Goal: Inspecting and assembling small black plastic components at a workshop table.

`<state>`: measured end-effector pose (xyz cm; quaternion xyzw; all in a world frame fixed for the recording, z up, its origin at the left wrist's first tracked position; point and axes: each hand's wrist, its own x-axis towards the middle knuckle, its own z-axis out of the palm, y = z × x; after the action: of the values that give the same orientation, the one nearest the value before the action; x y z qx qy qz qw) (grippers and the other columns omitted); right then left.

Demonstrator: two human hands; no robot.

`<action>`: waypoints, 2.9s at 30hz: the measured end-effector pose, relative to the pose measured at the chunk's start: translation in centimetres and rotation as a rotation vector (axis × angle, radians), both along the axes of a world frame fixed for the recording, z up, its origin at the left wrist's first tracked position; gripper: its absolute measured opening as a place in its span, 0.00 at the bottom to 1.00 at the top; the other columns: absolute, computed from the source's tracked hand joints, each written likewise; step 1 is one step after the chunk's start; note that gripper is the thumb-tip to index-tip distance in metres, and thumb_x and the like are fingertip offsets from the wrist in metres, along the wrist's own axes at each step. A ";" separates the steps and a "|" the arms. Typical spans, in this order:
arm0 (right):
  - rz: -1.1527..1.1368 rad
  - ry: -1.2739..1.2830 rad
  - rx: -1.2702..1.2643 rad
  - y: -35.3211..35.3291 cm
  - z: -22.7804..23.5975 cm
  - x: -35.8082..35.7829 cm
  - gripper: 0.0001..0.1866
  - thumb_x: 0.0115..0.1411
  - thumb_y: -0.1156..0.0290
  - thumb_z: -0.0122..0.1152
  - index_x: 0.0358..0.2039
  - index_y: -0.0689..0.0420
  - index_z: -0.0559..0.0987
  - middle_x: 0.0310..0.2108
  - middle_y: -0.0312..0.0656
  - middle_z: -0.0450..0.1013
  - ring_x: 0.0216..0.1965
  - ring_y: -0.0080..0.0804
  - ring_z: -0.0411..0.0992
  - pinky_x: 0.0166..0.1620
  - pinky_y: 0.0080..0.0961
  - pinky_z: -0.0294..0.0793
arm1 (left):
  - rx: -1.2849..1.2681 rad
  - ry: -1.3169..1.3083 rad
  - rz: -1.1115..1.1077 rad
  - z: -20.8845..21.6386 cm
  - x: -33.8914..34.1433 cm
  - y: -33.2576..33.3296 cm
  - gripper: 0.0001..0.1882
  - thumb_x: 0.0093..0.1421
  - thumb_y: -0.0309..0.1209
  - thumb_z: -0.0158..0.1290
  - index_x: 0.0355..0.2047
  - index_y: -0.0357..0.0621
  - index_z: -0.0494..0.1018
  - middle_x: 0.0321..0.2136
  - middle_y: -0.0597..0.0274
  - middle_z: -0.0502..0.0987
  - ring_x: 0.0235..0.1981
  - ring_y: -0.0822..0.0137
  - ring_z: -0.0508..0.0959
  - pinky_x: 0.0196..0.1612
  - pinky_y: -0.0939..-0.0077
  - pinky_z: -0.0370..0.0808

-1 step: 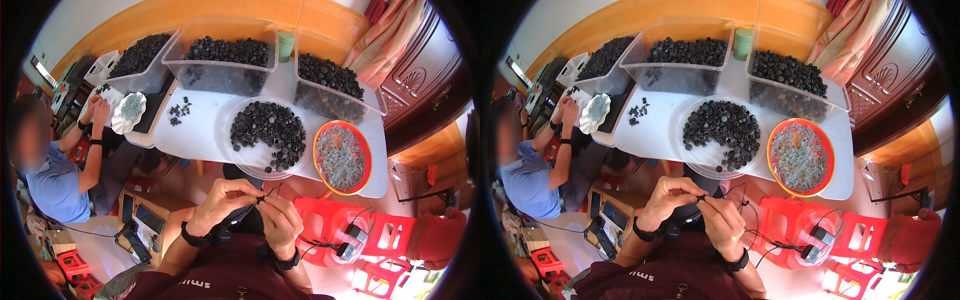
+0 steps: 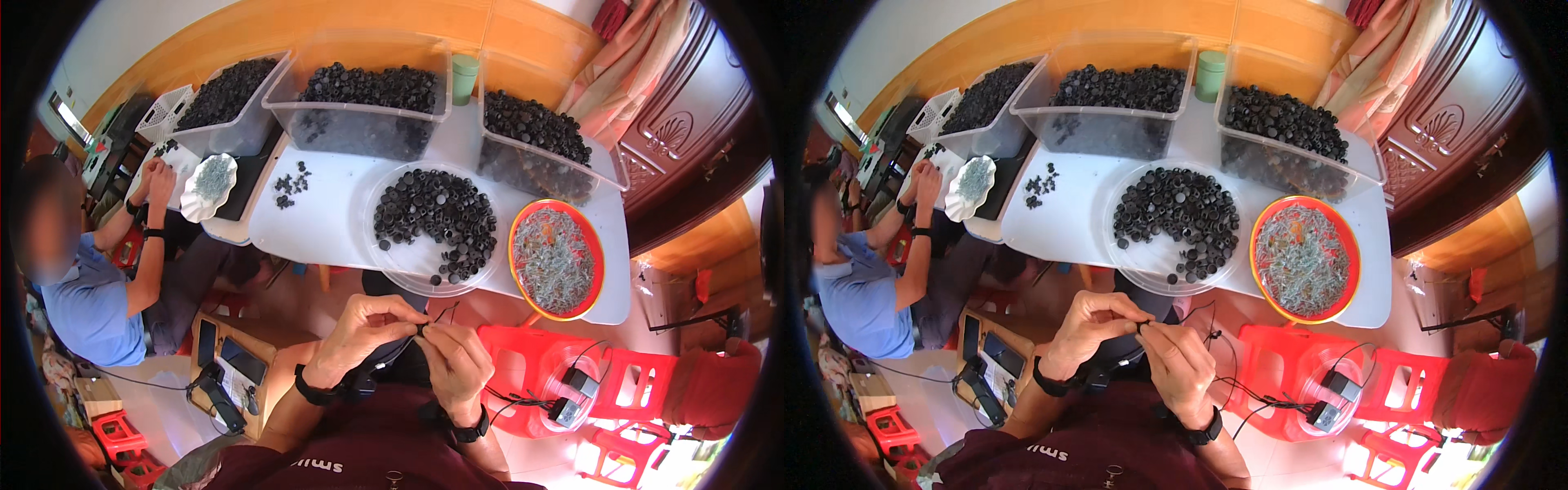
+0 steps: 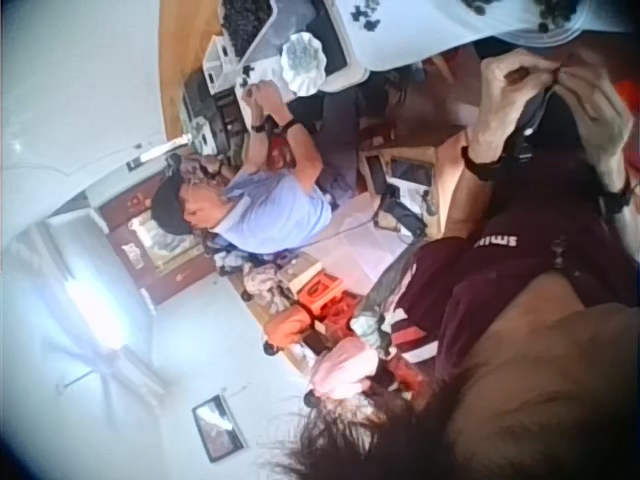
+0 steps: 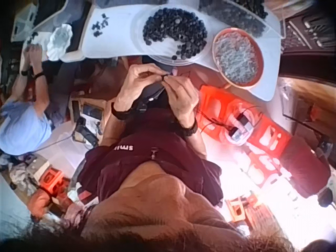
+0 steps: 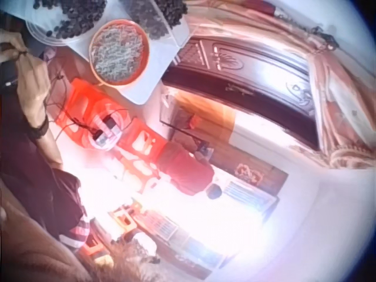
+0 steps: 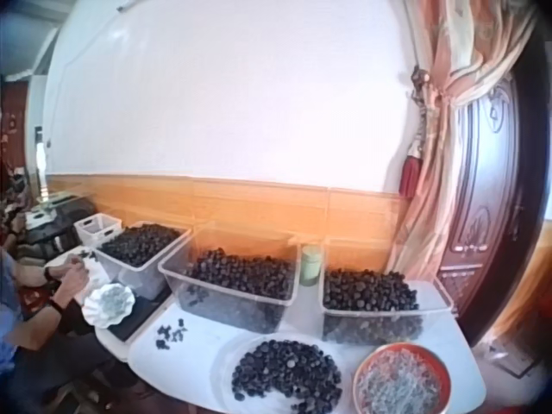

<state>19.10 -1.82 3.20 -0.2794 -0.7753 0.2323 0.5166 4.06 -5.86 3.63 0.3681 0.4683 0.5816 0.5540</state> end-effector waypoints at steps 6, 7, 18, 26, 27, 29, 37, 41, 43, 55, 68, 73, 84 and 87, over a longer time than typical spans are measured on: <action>0.096 -0.007 -0.258 0.7 0.6 0.1 0.10 0.42 0.81 0.68 0.28 0.61 0.78 0.29 0.41 0.74 0.28 0.33 0.74 0.30 0.23 0.74 | 0.010 -0.153 0.061 -1.5 0.1 0.1 0.07 0.53 0.16 0.53 0.34 0.31 0.75 0.31 0.57 0.78 0.30 0.74 0.77 0.36 0.84 0.74; 0.106 -0.015 -0.295 0.9 0.4 0.1 0.10 0.43 0.80 0.68 0.28 0.61 0.78 0.30 0.41 0.74 0.28 0.33 0.74 0.30 0.23 0.74 | -0.028 -0.159 0.070 -1.5 0.0 0.1 0.07 0.50 0.15 0.54 0.31 0.31 0.76 0.31 0.53 0.78 0.33 0.69 0.78 0.40 0.79 0.74; 0.121 -0.067 -0.390 1.8 0.1 -0.2 0.08 0.44 0.79 0.68 0.27 0.60 0.78 0.33 0.42 0.75 0.32 0.30 0.76 0.34 0.22 0.77 | 0.060 -0.093 0.102 -1.6 0.3 0.4 0.10 0.53 0.14 0.51 0.37 0.29 0.74 0.35 0.57 0.76 0.35 0.72 0.76 0.41 0.82 0.73; 0.157 -0.156 -0.379 2.3 0.2 -0.3 0.10 0.47 0.79 0.65 0.31 0.61 0.76 0.29 0.42 0.72 0.27 0.32 0.75 0.30 0.24 0.75 | 0.049 -0.101 0.091 -2.8 0.8 0.3 0.11 0.55 0.14 0.47 0.39 0.28 0.73 0.34 0.55 0.77 0.34 0.72 0.77 0.41 0.81 0.74; 0.158 -0.155 -0.374 2.3 0.1 -0.3 0.10 0.47 0.79 0.65 0.31 0.61 0.76 0.29 0.42 0.72 0.27 0.32 0.75 0.30 0.24 0.75 | 0.048 -0.113 0.095 -3.0 1.0 0.3 0.11 0.56 0.14 0.46 0.40 0.28 0.72 0.34 0.56 0.77 0.34 0.73 0.77 0.41 0.81 0.74; 0.140 -0.153 -0.409 2.3 -0.1 -0.3 0.10 0.47 0.78 0.65 0.32 0.61 0.76 0.29 0.42 0.72 0.27 0.33 0.74 0.30 0.25 0.74 | 0.048 -0.124 0.103 -3.3 1.3 0.4 0.11 0.56 0.14 0.46 0.40 0.28 0.72 0.34 0.56 0.77 0.34 0.73 0.77 0.41 0.82 0.74; 0.106 -0.167 -0.409 2.5 -1.7 -0.6 0.10 0.47 0.79 0.64 0.33 0.61 0.76 0.29 0.43 0.72 0.28 0.35 0.74 0.30 0.25 0.74 | 0.058 -0.003 0.182 -5.0 2.4 0.5 0.14 0.56 0.11 0.39 0.40 0.26 0.70 0.36 0.54 0.75 0.37 0.71 0.76 0.43 0.79 0.74; 0.082 -0.163 -0.394 2.5 -2.1 -0.6 0.09 0.47 0.79 0.63 0.32 0.61 0.75 0.29 0.43 0.71 0.28 0.36 0.73 0.30 0.27 0.73 | 0.039 0.079 0.210 -4.8 2.9 0.5 0.15 0.55 0.11 0.37 0.40 0.26 0.69 0.36 0.53 0.75 0.36 0.69 0.77 0.43 0.78 0.74; 0.074 -0.160 -0.392 2.4 -2.0 -0.6 0.09 0.47 0.79 0.62 0.32 0.61 0.75 0.29 0.43 0.71 0.28 0.36 0.73 0.30 0.27 0.73 | 0.045 0.099 0.223 -4.7 3.1 0.6 0.15 0.56 0.11 0.37 0.40 0.27 0.70 0.35 0.54 0.75 0.36 0.69 0.77 0.42 0.78 0.75; 0.028 -0.168 -0.424 3.5 -0.2 0.5 0.08 0.45 0.81 0.62 0.28 0.61 0.76 0.27 0.43 0.71 0.26 0.34 0.72 0.30 0.25 0.72 | 0.097 -0.132 0.185 -3.8 3.7 0.0 0.14 0.60 0.20 0.45 0.46 0.31 0.68 0.38 0.56 0.74 0.38 0.68 0.76 0.43 0.76 0.74; -0.272 -0.300 0.222 16.7 7.0 3.7 0.14 0.45 0.81 0.59 0.36 0.61 0.76 0.35 0.48 0.70 0.33 0.43 0.71 0.37 0.32 0.71 | 0.006 -0.076 0.291 -3.6 0.8 -1.4 0.13 0.59 0.24 0.49 0.44 0.34 0.71 0.36 0.55 0.76 0.32 0.69 0.78 0.37 0.78 0.75; -0.035 -0.398 -0.112 10.9 -0.8 2.0 0.07 0.46 0.77 0.61 0.28 0.57 0.78 0.26 0.41 0.72 0.28 0.40 0.72 0.33 0.30 0.72 | 0.008 -0.104 0.292 -4.5 0.3 -1.0 0.10 0.58 0.25 0.51 0.40 0.36 0.73 0.33 0.57 0.77 0.30 0.70 0.78 0.35 0.78 0.76; 0.229 -0.664 0.214 11.1 -3.1 -1.3 0.06 0.41 0.80 0.54 0.22 0.57 0.74 0.25 0.37 0.68 0.32 0.37 0.69 0.32 0.29 0.72 | -0.030 -0.089 0.281 -4.7 0.7 -1.2 0.09 0.58 0.25 0.51 0.39 0.36 0.74 0.33 0.56 0.77 0.30 0.70 0.78 0.35 0.78 0.76; 0.228 -0.659 0.197 11.2 -3.3 -1.7 0.05 0.42 0.80 0.54 0.23 0.58 0.73 0.25 0.38 0.67 0.32 0.39 0.70 0.32 0.31 0.72 | -0.040 -0.077 0.297 -4.7 0.3 -1.4 0.09 0.58 0.25 0.50 0.39 0.36 0.74 0.32 0.56 0.77 0.30 0.70 0.78 0.35 0.79 0.76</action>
<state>17.38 9.39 -0.13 -0.2001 -0.9450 0.1101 0.2341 4.40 -7.25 -1.10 0.2611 0.5074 0.6615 0.4866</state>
